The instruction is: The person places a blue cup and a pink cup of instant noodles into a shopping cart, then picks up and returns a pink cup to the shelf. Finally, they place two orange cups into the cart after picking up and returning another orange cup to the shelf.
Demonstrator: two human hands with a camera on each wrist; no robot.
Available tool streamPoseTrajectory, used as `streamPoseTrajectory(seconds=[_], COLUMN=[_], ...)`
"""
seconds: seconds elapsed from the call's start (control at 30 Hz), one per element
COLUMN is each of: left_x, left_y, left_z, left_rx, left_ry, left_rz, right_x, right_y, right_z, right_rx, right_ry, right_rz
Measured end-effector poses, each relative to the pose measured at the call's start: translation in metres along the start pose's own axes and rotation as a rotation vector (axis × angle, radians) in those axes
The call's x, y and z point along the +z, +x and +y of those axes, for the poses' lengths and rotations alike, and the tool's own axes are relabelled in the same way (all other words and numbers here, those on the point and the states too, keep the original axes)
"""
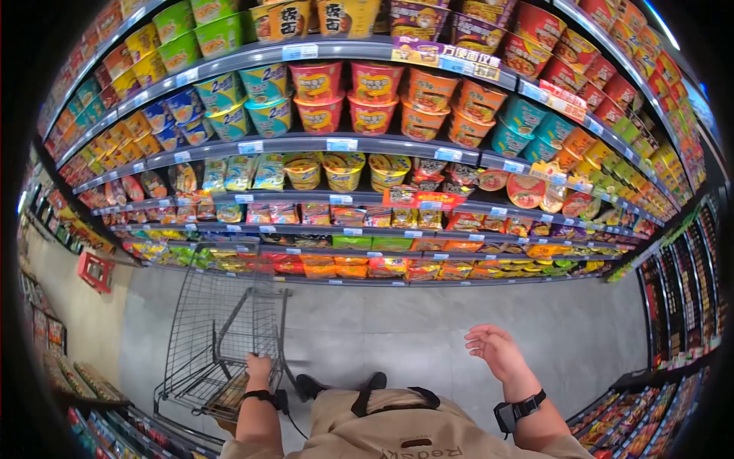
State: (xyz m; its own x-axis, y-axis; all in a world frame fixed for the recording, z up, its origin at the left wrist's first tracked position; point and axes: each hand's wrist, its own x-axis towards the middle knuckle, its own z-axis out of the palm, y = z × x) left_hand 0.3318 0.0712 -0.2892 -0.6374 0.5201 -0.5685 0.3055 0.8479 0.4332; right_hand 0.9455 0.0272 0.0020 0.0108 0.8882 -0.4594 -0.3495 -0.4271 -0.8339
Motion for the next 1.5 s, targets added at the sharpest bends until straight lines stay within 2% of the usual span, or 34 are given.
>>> streamPoseTrajectory(seconds=[0.07,0.2,0.27,0.37,0.4,0.43,0.5,0.67,0.73,0.9,1.0,1.1,1.13,1.23,1.37,1.43,1.47,1.5], left_x=[0.019,0.024,0.029,0.032,0.034,0.039,0.052,0.064,0.069,0.074,0.08,0.085,0.092,0.103,0.098,0.1,0.119,0.119], left_y=[0.013,-0.024,-0.034,-0.038,-0.042,-0.033,-0.009,-0.001,-0.005,-0.013,-0.032,-0.038,-0.037,-0.045,-0.085,-0.098,-0.073,-0.077], left_z=[-0.027,-0.03,-0.035,-0.034,-0.033,-0.044,-0.055,-0.046,-0.037,-0.027,-0.013,-0.001,0.003,0.015,0.054,0.069,0.06,0.064], left_rx=[0.15,0.148,0.348,0.376,0.393,0.388,0.288,0.267,0.213,0.319,0.247,0.251,0.196,0.209,0.203,0.119,0.062,0.073], left_ry=[0.04,0.16,0.237,0.304,0.312,0.319,0.136,0.28,0.317,0.339,0.246,0.206,0.156,0.145,0.234,0.341,0.328,0.345], left_rz=[-0.032,-0.053,-0.001,-0.076,-0.033,-0.039,-0.161,-0.192,-0.199,-0.324,-0.346,-0.512,-0.535,-0.6,-0.678,-0.713,-0.71,-0.716], right_x=[-0.003,0.007,0.01,0.003,-0.001,-0.004,-0.013,-0.038,-0.047,-0.063,-0.068,-0.075,-0.078,-0.087,-0.101,-0.106,-0.109,-0.111], right_y=[0.014,0.025,0.027,0.027,0.026,0.024,0.017,-0.002,-0.011,-0.03,-0.041,-0.05,-0.053,-0.062,-0.073,-0.079,-0.085,-0.091], right_z=[0.005,0.005,0.006,0.01,0.011,0.011,0.009,0.009,0.01,0.011,0.012,0.016,0.017,0.023,0.034,0.038,0.041,0.044], right_rx=[0.014,0.028,0.035,0.046,0.045,0.054,0.047,0.016,-0.003,-0.043,-0.046,-0.061,-0.068,-0.089,-0.122,-0.14,-0.149,-0.157], right_ry=[-0.012,-0.022,-0.01,-0.012,-0.029,-0.026,-0.033,0.02,0.046,0.065,0.094,0.129,0.136,0.157,0.186,0.219,0.23,0.241], right_rz=[-0.044,-0.101,-0.131,-0.143,-0.133,-0.129,-0.084,-0.017,0.007,0.064,0.11,0.124,0.13,0.159,0.204,0.22,0.227,0.236])
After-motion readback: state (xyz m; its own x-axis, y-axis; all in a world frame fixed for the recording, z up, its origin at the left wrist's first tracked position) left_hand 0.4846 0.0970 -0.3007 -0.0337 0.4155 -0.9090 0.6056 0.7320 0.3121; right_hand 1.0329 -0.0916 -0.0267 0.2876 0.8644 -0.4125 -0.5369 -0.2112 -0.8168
